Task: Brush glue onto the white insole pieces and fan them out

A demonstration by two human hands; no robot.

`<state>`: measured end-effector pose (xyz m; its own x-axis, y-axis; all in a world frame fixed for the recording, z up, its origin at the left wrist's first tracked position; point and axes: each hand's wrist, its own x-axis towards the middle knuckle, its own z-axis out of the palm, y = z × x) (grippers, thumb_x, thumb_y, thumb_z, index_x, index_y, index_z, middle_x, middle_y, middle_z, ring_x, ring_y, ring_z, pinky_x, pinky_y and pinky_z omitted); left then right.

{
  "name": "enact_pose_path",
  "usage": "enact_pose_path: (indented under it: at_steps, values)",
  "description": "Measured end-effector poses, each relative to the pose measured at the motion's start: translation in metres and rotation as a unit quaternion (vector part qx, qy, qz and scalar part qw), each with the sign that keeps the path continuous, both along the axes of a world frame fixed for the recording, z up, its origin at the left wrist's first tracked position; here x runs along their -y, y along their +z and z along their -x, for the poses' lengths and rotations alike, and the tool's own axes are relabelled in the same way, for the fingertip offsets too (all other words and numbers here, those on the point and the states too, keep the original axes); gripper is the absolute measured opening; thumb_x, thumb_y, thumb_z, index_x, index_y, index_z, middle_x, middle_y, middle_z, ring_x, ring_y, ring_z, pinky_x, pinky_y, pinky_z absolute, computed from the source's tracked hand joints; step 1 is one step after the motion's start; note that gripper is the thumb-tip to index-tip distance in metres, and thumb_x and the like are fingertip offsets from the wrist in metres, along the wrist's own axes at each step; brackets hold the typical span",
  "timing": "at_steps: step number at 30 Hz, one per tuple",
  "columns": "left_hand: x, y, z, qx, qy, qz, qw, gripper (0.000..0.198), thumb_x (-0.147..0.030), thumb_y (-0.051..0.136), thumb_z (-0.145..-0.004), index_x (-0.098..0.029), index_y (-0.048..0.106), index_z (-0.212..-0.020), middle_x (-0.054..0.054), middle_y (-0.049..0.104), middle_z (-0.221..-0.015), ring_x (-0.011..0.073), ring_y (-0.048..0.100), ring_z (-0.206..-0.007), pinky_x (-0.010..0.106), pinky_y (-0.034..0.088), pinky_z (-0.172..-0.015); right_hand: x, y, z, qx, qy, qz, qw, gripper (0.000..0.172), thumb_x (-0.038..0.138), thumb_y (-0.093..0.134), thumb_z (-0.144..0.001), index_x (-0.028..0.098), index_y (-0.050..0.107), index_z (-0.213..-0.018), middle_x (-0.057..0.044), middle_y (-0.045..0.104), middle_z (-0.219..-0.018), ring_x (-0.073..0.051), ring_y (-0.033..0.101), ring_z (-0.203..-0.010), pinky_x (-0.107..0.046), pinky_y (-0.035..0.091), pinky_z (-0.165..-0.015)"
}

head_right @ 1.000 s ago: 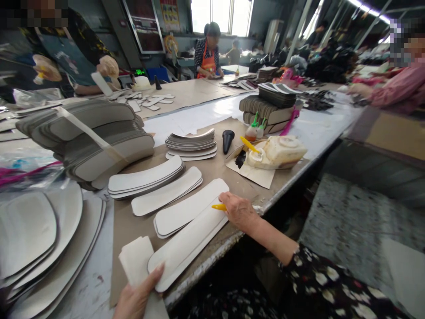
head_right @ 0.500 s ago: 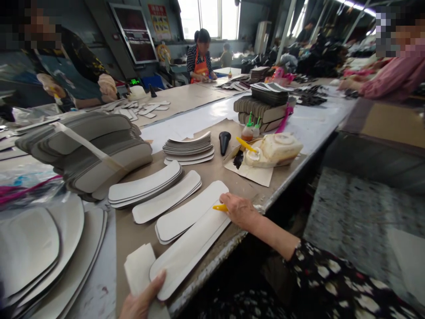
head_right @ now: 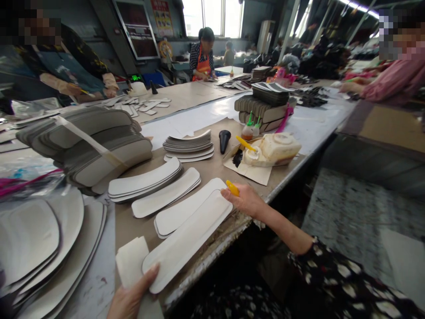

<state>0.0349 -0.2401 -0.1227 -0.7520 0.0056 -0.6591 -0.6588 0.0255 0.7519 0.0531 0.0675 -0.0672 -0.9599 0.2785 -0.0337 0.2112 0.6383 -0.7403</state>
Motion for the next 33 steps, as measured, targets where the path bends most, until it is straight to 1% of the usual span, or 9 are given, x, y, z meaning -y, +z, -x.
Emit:
enact_pose_path:
  at_steps: [2, 5, 9, 13, 17, 23, 26, 29, 33]
  values:
    - [-0.006, 0.013, -0.003, 0.03, 0.026, -0.034, 0.999, 0.046, -0.026, 0.073, -0.059, -0.01, 0.059, -0.1, 0.011, 0.07, -0.081, 0.0271, 0.064, -0.083, 0.035, 0.052, -0.073, 0.002, 0.001, 0.001, 0.061, 0.006, 0.106, 0.992, 0.036, 0.05, 0.051, -0.073, 0.015, 0.054, -0.066, 0.002, 0.047, -0.057, -0.009, 0.042, -0.052, -0.022, 0.034, -0.047]
    - [-0.012, 0.028, -0.008, 0.043, 0.042, -0.128, 0.99, 0.05, -0.016, 0.071, -0.06, -0.007, 0.056, -0.106, 0.013, 0.069, -0.084, 0.0276, 0.063, -0.085, 0.036, 0.051, -0.077, 0.008, -0.003, 0.0, 0.133, -0.033, 0.29, 0.947, 0.032, 0.046, 0.063, -0.064, 0.015, 0.054, -0.065, 0.004, 0.044, -0.051, -0.007, 0.035, -0.043, -0.02, 0.027, -0.037]
    - [-0.011, 0.028, -0.011, 0.059, 0.062, -0.255, 0.963, 0.058, -0.015, 0.067, -0.064, -0.007, 0.048, -0.118, 0.013, 0.07, -0.082, 0.0286, 0.063, -0.084, 0.039, 0.051, -0.078, 0.012, -0.017, -0.001, 0.149, -0.078, 0.451, 0.876, 0.027, 0.04, 0.065, -0.063, 0.017, 0.055, -0.071, 0.002, 0.049, -0.052, -0.006, 0.033, -0.038, -0.021, 0.023, -0.031]
    - [-0.009, 0.024, -0.012, 0.056, 0.072, -0.268, 0.959, 0.053, -0.017, 0.064, -0.068, -0.005, 0.048, -0.117, 0.014, 0.07, -0.081, 0.0282, 0.062, -0.087, 0.037, 0.051, -0.08, 0.013, -0.02, 0.0, 0.146, -0.085, 0.448, 0.878, 0.024, 0.039, 0.064, -0.065, 0.017, 0.055, -0.068, 0.0, 0.054, -0.051, -0.009, 0.04, -0.037, -0.023, 0.031, -0.032]
    - [-0.01, 0.029, -0.007, 0.012, 0.097, -0.195, 0.976, 0.043, -0.022, 0.061, -0.073, -0.008, 0.051, -0.112, 0.013, 0.069, -0.09, 0.0249, 0.06, -0.094, 0.033, 0.049, -0.083, 0.019, -0.008, 0.003, 0.15, -0.068, 0.403, 0.9, 0.03, 0.04, 0.068, -0.062, 0.014, 0.06, -0.073, -0.005, 0.063, -0.062, -0.015, 0.055, -0.05, -0.025, 0.044, -0.043]
    - [-0.004, 0.028, 0.001, 0.005, 0.123, -0.136, 0.983, 0.049, -0.019, 0.071, -0.063, -0.007, 0.054, -0.108, 0.014, 0.069, -0.09, 0.0273, 0.062, -0.088, 0.036, 0.051, -0.08, 0.03, -0.001, 0.009, 0.155, -0.05, 0.386, 0.908, 0.031, 0.041, 0.069, -0.063, 0.013, 0.062, -0.075, -0.005, 0.065, -0.065, -0.014, 0.057, -0.053, -0.022, 0.046, -0.046]
    - [0.003, 0.028, 0.001, 0.036, 0.136, -0.213, 0.967, 0.055, -0.014, 0.067, -0.066, -0.008, 0.048, -0.117, 0.014, 0.068, -0.095, 0.0272, 0.062, -0.088, 0.037, 0.05, -0.082, 0.038, -0.001, 0.012, 0.155, -0.049, 0.414, 0.896, 0.025, 0.037, 0.068, -0.065, 0.014, 0.062, -0.073, -0.005, 0.065, -0.064, -0.014, 0.056, -0.051, -0.022, 0.047, -0.043]
    - [0.012, 0.032, 0.0, 0.05, 0.14, -0.291, 0.945, 0.056, -0.013, 0.062, -0.07, -0.009, 0.044, -0.123, 0.014, 0.069, -0.089, 0.0278, 0.062, -0.087, 0.038, 0.05, -0.081, 0.049, 0.002, 0.02, 0.149, -0.08, 0.479, 0.862, 0.018, 0.029, 0.071, -0.062, 0.016, 0.061, -0.072, -0.004, 0.065, -0.063, -0.013, 0.057, -0.05, -0.021, 0.049, -0.044]
    - [0.021, 0.037, 0.002, 0.027, 0.179, -0.306, 0.935, 0.05, -0.009, 0.058, -0.073, -0.009, 0.045, -0.122, 0.011, 0.07, -0.077, 0.0264, 0.064, -0.081, 0.036, 0.051, -0.08, 0.066, 0.007, 0.035, 0.132, -0.102, 0.547, 0.82, 0.021, 0.024, 0.074, -0.057, 0.016, 0.061, -0.071, -0.001, 0.063, -0.06, -0.011, 0.055, -0.049, -0.018, 0.049, -0.045]
